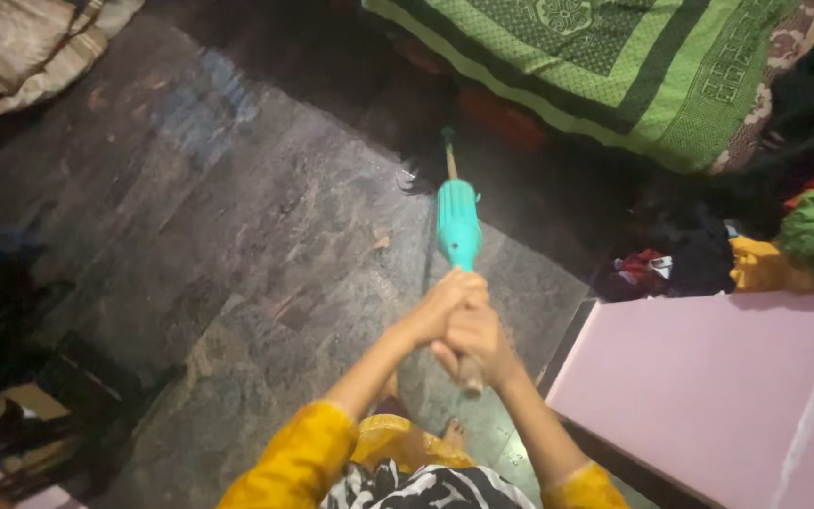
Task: The person mops a tiled floor in a bedroom using a teal spray mop. They move the mop back and forth across the floor, covering the area between a bed and a wooden cabinet. The person is barefoot and wears a yellow top.
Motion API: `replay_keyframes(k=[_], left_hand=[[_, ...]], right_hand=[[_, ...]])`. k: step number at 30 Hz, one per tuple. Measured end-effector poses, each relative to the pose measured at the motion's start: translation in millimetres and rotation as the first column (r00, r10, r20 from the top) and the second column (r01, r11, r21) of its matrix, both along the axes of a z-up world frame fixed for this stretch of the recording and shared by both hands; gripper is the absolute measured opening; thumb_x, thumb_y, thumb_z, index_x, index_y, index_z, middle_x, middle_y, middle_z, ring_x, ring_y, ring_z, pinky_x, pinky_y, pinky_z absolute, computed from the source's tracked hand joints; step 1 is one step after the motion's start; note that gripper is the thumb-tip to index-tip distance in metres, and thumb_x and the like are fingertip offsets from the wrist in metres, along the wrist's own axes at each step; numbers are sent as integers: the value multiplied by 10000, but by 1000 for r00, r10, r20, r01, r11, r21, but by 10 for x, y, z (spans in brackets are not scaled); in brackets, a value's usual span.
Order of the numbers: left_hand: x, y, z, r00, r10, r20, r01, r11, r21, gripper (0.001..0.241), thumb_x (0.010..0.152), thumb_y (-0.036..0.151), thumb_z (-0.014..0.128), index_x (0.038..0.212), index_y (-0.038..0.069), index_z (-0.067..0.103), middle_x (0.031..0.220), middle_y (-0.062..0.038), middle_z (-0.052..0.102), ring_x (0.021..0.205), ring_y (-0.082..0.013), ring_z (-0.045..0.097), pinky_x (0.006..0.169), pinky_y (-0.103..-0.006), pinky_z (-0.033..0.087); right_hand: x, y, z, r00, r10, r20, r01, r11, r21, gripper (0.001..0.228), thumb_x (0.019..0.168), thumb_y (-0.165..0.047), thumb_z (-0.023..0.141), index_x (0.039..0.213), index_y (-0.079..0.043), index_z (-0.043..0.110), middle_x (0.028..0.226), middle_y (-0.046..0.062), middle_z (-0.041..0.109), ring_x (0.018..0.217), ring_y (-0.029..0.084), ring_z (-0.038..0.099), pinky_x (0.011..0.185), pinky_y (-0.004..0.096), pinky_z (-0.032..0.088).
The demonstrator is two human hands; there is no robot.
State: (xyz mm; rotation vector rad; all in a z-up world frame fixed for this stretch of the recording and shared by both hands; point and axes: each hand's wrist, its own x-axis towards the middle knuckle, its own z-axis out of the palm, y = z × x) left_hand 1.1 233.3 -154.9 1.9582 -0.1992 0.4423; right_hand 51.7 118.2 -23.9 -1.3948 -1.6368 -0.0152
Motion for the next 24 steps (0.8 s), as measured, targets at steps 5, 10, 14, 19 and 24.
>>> replay_keyframes(k=[5,10,14,19,24], left_hand=[[672,593,-653,995,-62,-80,17,882,-471,176,894,202,624,999,66,661,1137,-112,588,1251,-315,441,1082,-462,354],[991,884,-701,996,56,-67,-62,993,-97,241,850,200,640,1045,68,691,1384,-148,600,1481,-335,391,1199,-425,342],[785,652,-693,986,30,-164,-72,965,-253,273,888,192,598,1122,87,694,1406,-105,594,1465,-307,447,1176,-397,390],[156,103,-87,996,27,-80,-45,973,-228,282,847,176,650,1108,70,667,1258,-93,674,1427,-319,536,1178,-400,413],[-591,-816,596,998,11,-64,-31,947,-320,363,789,223,717,1101,65,619,1188,-116,667,1230,-318,621,1066,-408,479]], right_hand=[[529,598,-384,992,-126,-9,123,978,-169,287,774,-35,759,649,-80,504,664,86,494,657,298,507,723,396,431],[783,858,-483,986,-166,-9,161,967,-197,266,775,-12,745,649,-73,518,668,88,517,671,292,527,748,386,434],[553,650,-423,985,-171,29,173,970,-171,205,782,-13,719,691,-71,545,698,82,538,710,272,564,827,404,451],[-17,12,-230,955,-278,-106,250,942,-223,276,804,3,717,640,-65,506,646,75,492,647,274,490,743,374,428],[-867,-920,216,913,-383,-141,360,919,-161,249,814,8,692,661,-46,502,666,95,468,662,283,448,715,383,414]])
